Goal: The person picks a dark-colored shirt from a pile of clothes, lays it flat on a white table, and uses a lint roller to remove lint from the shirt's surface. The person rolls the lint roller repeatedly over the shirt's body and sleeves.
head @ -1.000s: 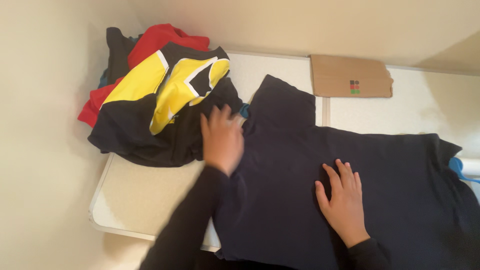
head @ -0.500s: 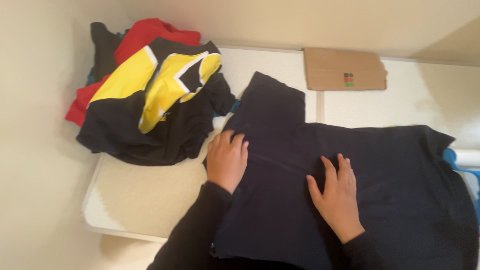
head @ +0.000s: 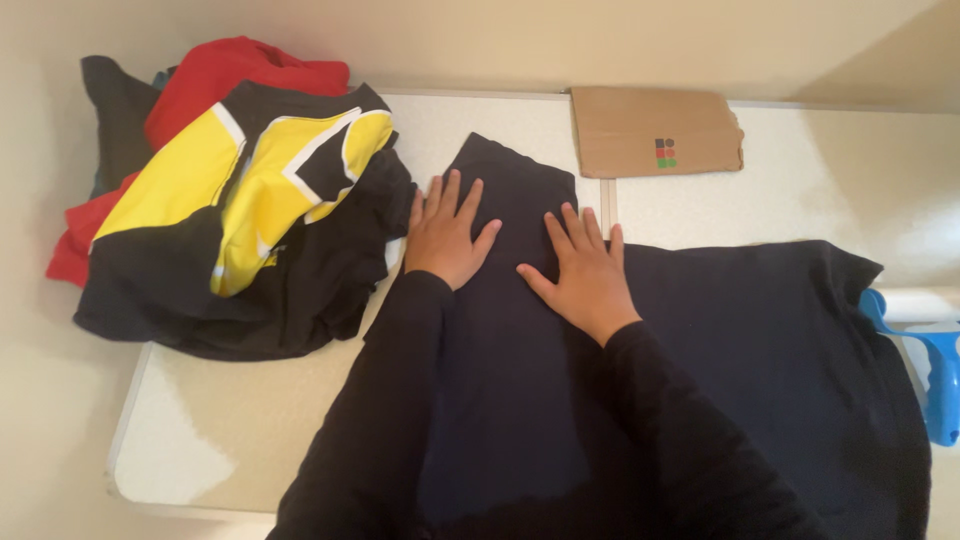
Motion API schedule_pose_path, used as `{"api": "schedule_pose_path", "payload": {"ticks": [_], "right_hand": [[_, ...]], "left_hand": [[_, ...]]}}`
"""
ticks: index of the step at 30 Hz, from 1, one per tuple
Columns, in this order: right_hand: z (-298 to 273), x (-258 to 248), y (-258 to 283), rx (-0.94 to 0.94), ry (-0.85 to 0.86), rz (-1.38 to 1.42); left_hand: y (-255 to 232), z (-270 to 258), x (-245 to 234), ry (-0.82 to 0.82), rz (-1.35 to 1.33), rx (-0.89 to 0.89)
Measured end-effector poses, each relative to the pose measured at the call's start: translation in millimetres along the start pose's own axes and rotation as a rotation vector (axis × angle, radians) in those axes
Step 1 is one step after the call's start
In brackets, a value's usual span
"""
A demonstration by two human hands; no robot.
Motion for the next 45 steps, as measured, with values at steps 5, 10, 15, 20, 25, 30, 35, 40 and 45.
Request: {"api": "schedule_pose_path", "payload": {"ticks": [5,10,15,20,25,30,35,40,45], "right_hand": [[-0.1,1.0,-9.6,0.022,-0.023,-0.008],[-15.2,-28.7,-3.4,-0.073,-0.208,0.181],[-85.9,-88.3,-33.1,0.003,-0.455,0.270],[-215.4,-130.8,-121.0,0.345,-0.680,0.138],[-316.2,-121.1,-228.2,0.586,-0.761,0.014],[-319.1,-93.0,-295.5,0.618,-0.573,-0.014],[-317.5,-90.9,-319.4,0.708,-0.540,-0.001],[-335.9,-107.0,-315.4,0.783,-0.673,0.371],[-316.6,-79.5,-282.6,0.635,-0.713,1.020]], "left_hand": [[-3.9,1.9,-2.9,0.015,0.043,-0.022],[-25.6,-2.5,-5.2,-0.049,0.128,-0.041],[-81.6,-29.1,-12.8,-0.056,0.007,0.090],[-145.4,-56.6,-5.7,0.016,-0.030,0.208],[-184.9,-72.1,16.5,0.094,-0.101,0.258],[-193.0,-76.3,33.8,0.083,-0.071,0.237],[-191.6,-78.0,35.0,0.058,-0.067,0.240],[-208.6,-75.1,26.8,0.001,-0.035,0.253],[-274.0,-57.1,26.0,-0.010,-0.141,0.415]]}}
Point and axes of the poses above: each hand's wrist, its own z-axis towards the middle knuckle, its own x-axis out of the palm, y = z × x, the point moved 10 cm from there along z, towards the middle knuckle, and after that the axes turned 10 degrees about y, right-handed, at the moved point
